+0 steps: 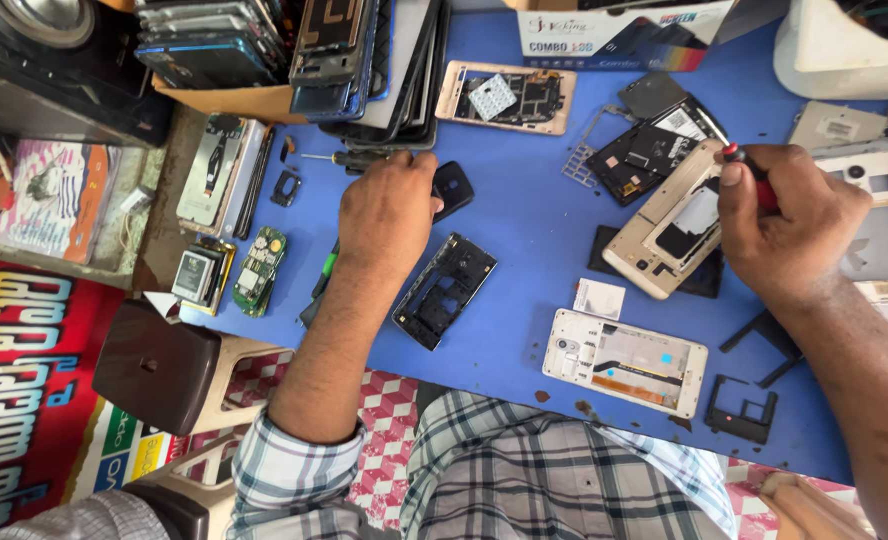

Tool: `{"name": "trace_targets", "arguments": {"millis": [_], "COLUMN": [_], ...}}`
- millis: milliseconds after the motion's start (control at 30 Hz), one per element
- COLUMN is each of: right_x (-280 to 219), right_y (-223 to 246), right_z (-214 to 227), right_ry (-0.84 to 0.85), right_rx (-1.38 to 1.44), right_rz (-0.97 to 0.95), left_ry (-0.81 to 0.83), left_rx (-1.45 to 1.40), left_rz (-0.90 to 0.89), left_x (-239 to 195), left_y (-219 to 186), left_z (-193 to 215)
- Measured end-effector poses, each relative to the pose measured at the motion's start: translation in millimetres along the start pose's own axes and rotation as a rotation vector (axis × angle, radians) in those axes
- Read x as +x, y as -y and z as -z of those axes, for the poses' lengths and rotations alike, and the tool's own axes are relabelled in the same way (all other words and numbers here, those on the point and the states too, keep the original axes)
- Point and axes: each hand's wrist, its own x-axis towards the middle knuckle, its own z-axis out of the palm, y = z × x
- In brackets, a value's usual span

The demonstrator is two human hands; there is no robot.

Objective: The person disassembles and reassembles multiple mobile phones on a cluttered workbench. They use a screwdriver to remove screws and separate phone casings, then place components and tools on the table. The person handles several phone models, including a green phone and a black phone, and organizes parts during the process.

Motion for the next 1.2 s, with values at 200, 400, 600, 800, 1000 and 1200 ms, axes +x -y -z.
{"name": "trace_targets", "arguments": {"millis": [200,400,600,800,1000,1200], "right_x": [-0.7,-0.8,-0.1,1.7,1.4,-2.1], "right_y": [2.0,3.7,3.1,7.2,8.2,6.9], "right_z": [0.9,0.3,2.1,3.1,2.6,1.6], "right_ry": [-0.008,0.002,-0.037,-0.024,-0.001,-0.015], "right_rx": [0.009,0.017,0.022,0.030,0.070,0.084], "right_rz": [0.040,0.013,0.084,0.087,0.060,0.098], "left_ry": [0.008,-0.124,-0.227,-0.298,-0.110,-0.073], "left_rx": [0.096,0.229,0.295,0.018,-0.473,-0.399], "left_rz": [-0.044,-0.089,-0.097,-0.144,-0.419,-0.501], "left_x": [-3.9,3.0,-9.6,-54.6,-112.2,-126.6], "left_y": [0.5,3.4,-6.0,-48.3,-112.5,-127.6], "left_z": [-19.0,-33.1,-18.4,4.8,1.1,-28.4]}}
